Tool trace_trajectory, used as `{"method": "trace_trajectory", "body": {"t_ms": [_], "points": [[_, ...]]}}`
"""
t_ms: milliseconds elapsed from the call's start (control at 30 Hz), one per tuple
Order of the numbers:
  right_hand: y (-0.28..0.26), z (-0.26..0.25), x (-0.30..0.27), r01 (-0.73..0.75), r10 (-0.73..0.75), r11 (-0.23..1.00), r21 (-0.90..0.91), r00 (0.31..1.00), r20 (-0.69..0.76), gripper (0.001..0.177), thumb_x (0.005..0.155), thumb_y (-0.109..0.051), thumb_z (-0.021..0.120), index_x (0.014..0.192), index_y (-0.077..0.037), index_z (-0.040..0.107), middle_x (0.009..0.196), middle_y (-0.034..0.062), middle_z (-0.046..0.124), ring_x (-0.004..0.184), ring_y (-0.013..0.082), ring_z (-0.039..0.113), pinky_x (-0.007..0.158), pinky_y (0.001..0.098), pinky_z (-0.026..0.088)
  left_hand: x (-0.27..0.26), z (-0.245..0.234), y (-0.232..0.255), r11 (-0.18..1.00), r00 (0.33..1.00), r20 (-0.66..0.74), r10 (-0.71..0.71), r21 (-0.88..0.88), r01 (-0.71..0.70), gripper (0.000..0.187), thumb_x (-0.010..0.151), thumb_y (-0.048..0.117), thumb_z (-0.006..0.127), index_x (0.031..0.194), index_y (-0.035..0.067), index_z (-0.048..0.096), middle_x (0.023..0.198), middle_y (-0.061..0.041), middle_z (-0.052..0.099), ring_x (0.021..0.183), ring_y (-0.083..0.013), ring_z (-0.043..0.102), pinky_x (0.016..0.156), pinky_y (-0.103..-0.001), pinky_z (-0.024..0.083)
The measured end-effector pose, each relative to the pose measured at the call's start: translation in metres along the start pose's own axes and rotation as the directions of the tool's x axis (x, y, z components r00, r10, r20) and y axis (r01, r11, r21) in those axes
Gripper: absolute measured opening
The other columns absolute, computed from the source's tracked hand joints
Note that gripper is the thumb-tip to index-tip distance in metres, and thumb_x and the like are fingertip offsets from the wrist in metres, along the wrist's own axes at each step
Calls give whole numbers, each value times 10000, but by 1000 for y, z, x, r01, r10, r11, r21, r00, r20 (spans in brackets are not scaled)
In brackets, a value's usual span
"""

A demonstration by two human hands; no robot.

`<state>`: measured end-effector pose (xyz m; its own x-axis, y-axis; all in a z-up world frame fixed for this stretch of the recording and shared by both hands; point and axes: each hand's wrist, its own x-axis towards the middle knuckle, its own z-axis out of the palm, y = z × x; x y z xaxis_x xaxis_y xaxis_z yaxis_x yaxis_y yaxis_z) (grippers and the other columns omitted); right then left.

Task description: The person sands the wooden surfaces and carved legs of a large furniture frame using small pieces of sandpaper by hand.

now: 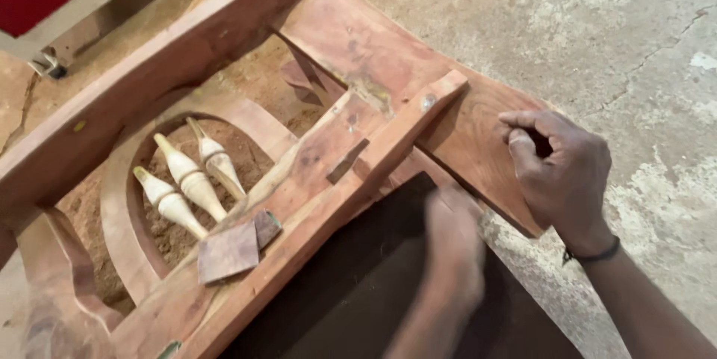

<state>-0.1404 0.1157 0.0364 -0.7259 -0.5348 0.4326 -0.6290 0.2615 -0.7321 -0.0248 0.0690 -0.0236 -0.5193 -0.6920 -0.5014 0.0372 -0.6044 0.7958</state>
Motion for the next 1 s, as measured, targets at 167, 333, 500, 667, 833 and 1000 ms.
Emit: {"method": "trace_trajectory", "body": {"t_ms": [167, 333, 500, 667, 833, 1000], "points": [[-2, -2, 1, 3, -4, 998, -61, 1000, -13, 171, 949, -47, 671, 1072, -50, 789, 1019, 101, 779, 820, 189, 749, 719, 307, 564, -10, 7, 11, 992, 1000, -16, 15, 125, -13, 185, 1011, 148, 418, 883, 89, 538, 737, -3, 463, 662, -126, 434, 600, -318, 388], [1, 2, 1, -7, 7, 999, -32, 1000, -6, 188, 949, -37, 643, 1074, -58, 782, 1005, 83, 781, 831, 174, 758, 736, 298, 577, -16, 4, -3, 991, 995, 57, 77, 104, -82, 231, 1050, 149, 390, 951, 39, 567, 791, -33, 507, 700, -120, 474, 646, -300, 424], [-3, -2, 2, 3, -3, 1000, -28, 1000, -22, 187, 940, -36, 652, 1071, -51, 785, 996, 93, 777, 829, 177, 758, 733, 295, 577, 9, 2, 10, 998, 997, 61, 40, -50, -37, 230, 957, 84, 410, 1053, 95, 618, 895, -29, 618, 798, -108, 573, 721, -280, 488], [4, 0, 4, 17, -18, 1000, -23, 1000, -14, 165, 954, -47, 654, 1063, -56, 778, 1013, 93, 776, 823, 168, 753, 709, 286, 575, 24, -8, -13, 997, 998, 4, 56, 54, -56, 208, 1069, 196, 449, 1041, 17, 550, 907, -56, 573, 803, -147, 520, 711, -304, 448], [2, -2, 5, -30, 31, 998, -49, 1000, 4, 174, 935, -51, 653, 1039, -67, 791, 957, 76, 787, 728, 165, 733, 648, 294, 554, 27, -8, -13, 999, 999, -31, 20, -44, -22, 126, 943, 106, 485, 1046, 127, 554, 967, 12, 555, 895, -111, 526, 797, -279, 442], [2, 0, 3, -21, 20, 997, -70, 1000, -17, 166, 940, -51, 669, 1049, -61, 795, 980, 96, 777, 755, 175, 731, 666, 298, 553, 33, -20, -3, 962, 958, 85, 274, -24, -273, 166, 983, 126, 483, 851, 27, 500, 797, -58, 482, 755, -177, 470, 697, -332, 419]]}}
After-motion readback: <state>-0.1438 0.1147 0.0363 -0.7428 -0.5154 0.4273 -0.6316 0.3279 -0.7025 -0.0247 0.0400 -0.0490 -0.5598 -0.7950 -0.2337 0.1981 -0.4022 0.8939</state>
